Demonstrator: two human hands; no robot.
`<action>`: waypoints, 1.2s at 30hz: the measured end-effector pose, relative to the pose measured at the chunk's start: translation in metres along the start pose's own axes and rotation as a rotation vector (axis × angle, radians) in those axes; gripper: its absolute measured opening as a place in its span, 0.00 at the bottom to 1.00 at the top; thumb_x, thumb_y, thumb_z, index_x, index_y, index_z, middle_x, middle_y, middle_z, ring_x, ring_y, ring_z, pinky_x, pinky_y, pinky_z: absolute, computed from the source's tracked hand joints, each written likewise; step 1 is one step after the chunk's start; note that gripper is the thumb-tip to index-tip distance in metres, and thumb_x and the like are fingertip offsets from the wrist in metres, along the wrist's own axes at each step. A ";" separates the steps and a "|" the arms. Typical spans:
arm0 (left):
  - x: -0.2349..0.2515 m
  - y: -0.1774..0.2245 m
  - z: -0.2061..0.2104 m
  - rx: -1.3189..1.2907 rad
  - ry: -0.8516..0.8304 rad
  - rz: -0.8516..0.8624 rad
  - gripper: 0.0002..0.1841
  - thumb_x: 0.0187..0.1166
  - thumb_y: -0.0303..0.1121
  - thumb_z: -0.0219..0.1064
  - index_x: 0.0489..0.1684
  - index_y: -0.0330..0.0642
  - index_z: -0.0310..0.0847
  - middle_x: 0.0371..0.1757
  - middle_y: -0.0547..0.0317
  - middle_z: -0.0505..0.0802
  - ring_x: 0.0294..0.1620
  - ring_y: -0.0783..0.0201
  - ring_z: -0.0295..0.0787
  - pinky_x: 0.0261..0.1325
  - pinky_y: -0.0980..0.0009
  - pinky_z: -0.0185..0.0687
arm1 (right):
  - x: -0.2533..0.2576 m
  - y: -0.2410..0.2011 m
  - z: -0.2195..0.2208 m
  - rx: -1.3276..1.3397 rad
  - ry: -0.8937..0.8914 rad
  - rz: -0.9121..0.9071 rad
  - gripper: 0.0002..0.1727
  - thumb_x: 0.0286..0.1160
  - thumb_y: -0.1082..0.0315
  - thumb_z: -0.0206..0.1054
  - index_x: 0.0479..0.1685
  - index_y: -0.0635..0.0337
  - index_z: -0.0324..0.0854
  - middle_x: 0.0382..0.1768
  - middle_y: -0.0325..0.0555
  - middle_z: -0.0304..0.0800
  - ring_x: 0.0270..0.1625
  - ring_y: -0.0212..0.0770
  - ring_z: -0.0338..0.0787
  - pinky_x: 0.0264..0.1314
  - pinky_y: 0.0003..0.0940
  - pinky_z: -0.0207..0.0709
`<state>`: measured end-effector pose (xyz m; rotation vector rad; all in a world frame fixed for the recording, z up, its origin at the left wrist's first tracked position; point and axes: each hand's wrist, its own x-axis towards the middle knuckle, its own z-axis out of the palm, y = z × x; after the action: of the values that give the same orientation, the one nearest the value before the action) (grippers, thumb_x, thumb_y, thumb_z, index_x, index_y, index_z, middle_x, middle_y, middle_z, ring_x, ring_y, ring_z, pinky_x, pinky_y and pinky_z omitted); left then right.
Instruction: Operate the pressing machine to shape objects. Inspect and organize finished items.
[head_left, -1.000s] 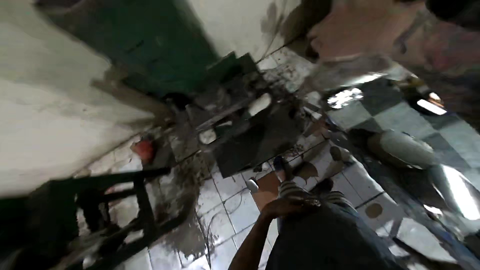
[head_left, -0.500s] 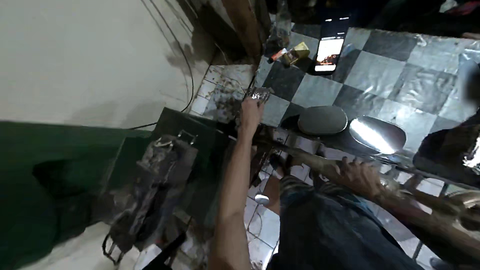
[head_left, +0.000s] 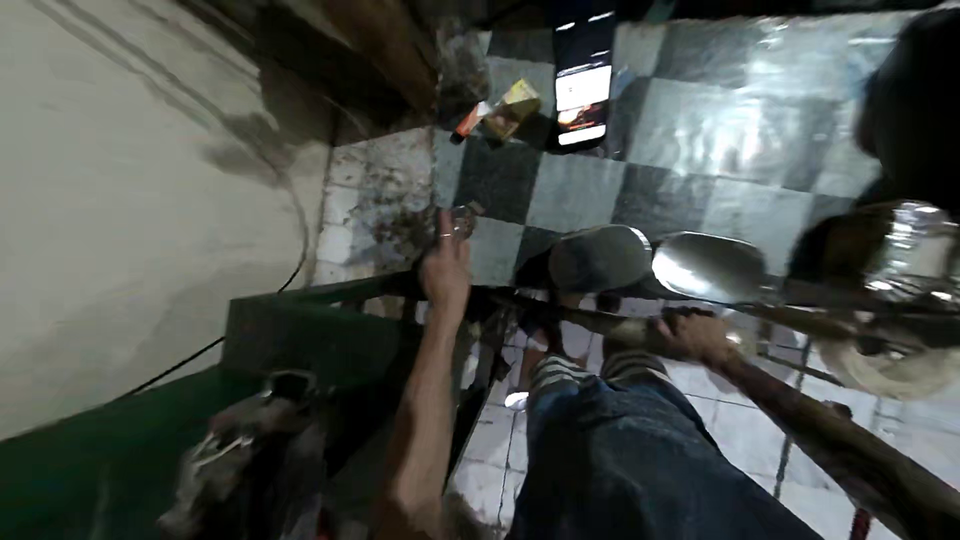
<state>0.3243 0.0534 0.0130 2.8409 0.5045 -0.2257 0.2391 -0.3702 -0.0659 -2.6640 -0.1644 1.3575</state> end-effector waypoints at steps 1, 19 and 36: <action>0.005 0.006 -0.006 0.015 -0.034 -0.004 0.38 0.88 0.46 0.63 0.95 0.46 0.50 0.62 0.21 0.86 0.60 0.23 0.85 0.60 0.29 0.79 | -0.007 -0.005 -0.016 0.097 -0.030 -0.049 0.25 0.88 0.51 0.58 0.72 0.58 0.83 0.67 0.65 0.88 0.70 0.69 0.85 0.71 0.72 0.73; -0.004 0.158 -0.013 -0.024 -0.640 0.869 0.15 0.87 0.49 0.63 0.52 0.58 0.97 0.71 0.67 0.91 0.83 0.53 0.77 0.78 0.46 0.74 | -0.008 0.021 -0.193 0.193 0.078 -0.655 0.20 0.67 0.51 0.82 0.54 0.52 0.96 0.51 0.49 0.95 0.56 0.49 0.92 0.64 0.54 0.82; -0.177 0.148 0.005 -1.559 -0.483 -0.002 0.14 0.89 0.27 0.55 0.65 0.27 0.75 0.52 0.54 0.93 0.54 0.66 0.92 0.64 0.63 0.89 | -0.134 -0.085 -0.087 1.183 0.691 -0.525 0.18 0.87 0.68 0.52 0.62 0.74 0.78 0.46 0.40 0.91 0.49 0.20 0.89 0.56 0.21 0.85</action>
<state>0.2118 -0.1388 0.0741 1.2116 0.3146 -0.3064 0.2283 -0.3152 0.1066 -1.6953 0.0316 0.1543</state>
